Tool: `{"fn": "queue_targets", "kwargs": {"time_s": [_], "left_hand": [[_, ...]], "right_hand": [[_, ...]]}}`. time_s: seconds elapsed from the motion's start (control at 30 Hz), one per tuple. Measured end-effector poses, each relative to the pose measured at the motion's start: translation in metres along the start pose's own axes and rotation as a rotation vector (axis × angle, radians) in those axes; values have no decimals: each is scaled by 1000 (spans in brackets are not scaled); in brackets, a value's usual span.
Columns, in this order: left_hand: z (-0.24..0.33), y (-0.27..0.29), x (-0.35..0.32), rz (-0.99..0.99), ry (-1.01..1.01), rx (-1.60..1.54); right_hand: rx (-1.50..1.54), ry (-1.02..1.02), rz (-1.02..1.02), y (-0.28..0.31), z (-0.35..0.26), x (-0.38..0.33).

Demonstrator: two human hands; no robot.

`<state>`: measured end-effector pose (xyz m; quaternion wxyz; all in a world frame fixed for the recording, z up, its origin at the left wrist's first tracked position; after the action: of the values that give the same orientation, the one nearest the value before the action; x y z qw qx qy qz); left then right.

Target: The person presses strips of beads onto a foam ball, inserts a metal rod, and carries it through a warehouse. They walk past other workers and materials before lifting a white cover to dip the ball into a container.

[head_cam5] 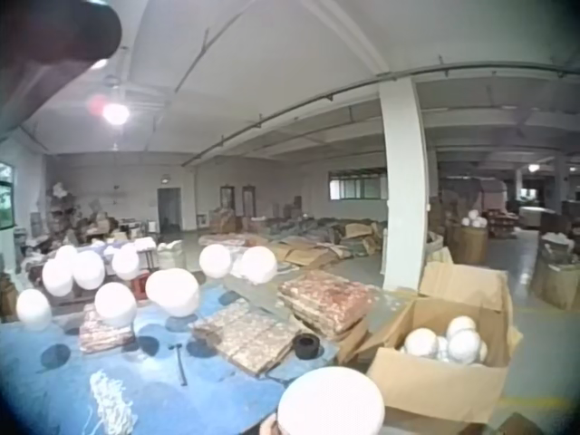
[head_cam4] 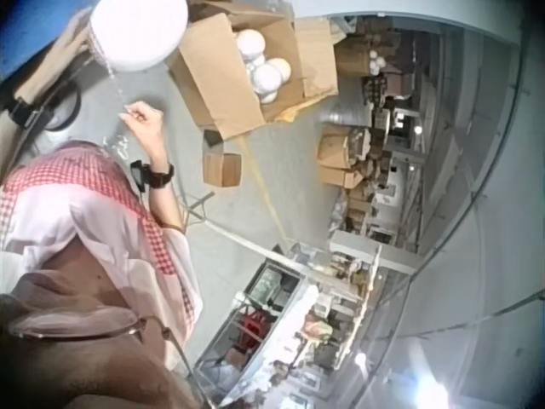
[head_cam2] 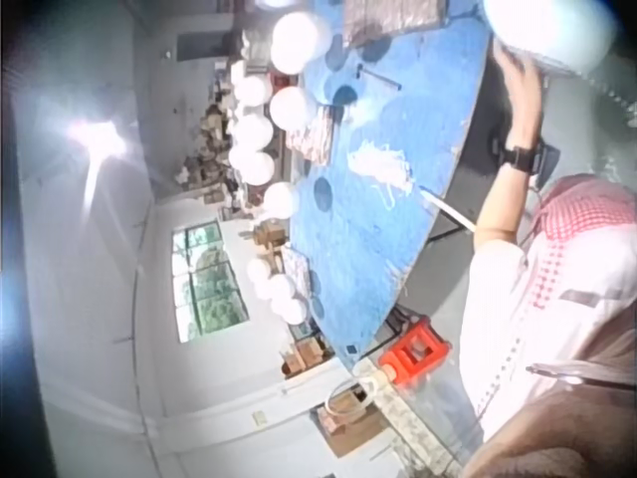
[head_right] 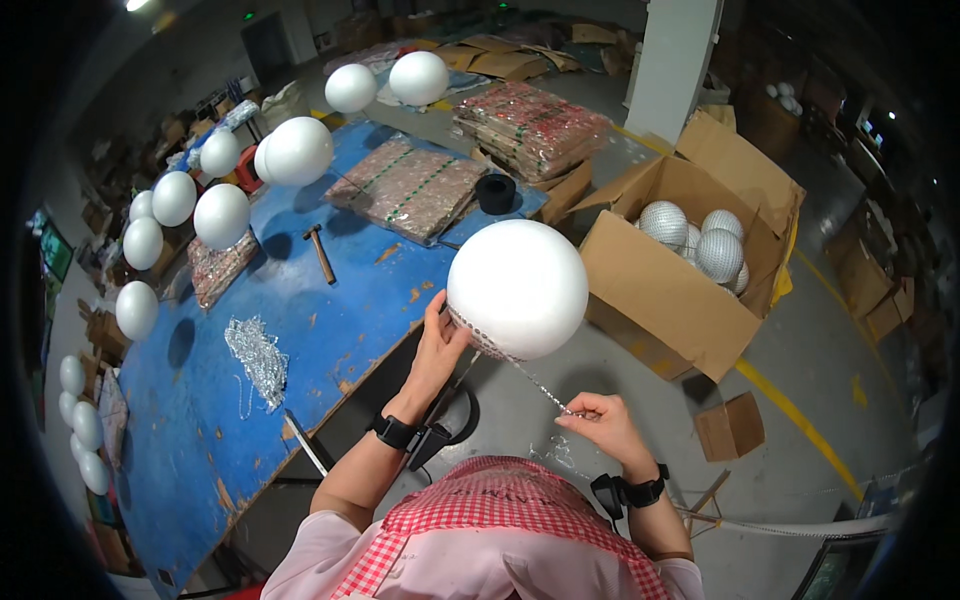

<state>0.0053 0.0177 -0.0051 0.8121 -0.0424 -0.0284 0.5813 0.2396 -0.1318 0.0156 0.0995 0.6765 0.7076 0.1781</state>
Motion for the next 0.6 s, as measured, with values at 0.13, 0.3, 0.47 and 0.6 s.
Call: {"fn": "queue_targets", "kwargs": {"time_s": [0.13, 0.3, 0.47, 0.6], "left_hand": [[13, -5, -1, 29, 14, 42], [6, -2, 0, 55, 67, -28], [8, -2, -2, 58, 174, -201], [-7, 4, 3, 86, 164, -199]], "right_hand": [[337, -150, -58, 0, 5, -2], [449, -173, 84, 2, 29, 8], [536, -214, 154, 7, 55, 11], [545, -220, 171, 6, 58, 13]]}}
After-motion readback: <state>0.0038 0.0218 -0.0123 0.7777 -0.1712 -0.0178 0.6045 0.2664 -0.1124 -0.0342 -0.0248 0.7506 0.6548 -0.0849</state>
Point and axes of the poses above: each hand's wrist, its own x-axis towards the middle knuckle, its own y-axis out of the back of the hand, z = x × y, the point moved 2 cm from there along x, towards the middle knuckle, and after that the axes turned 4 degrees about y, right-handed, at the moved point
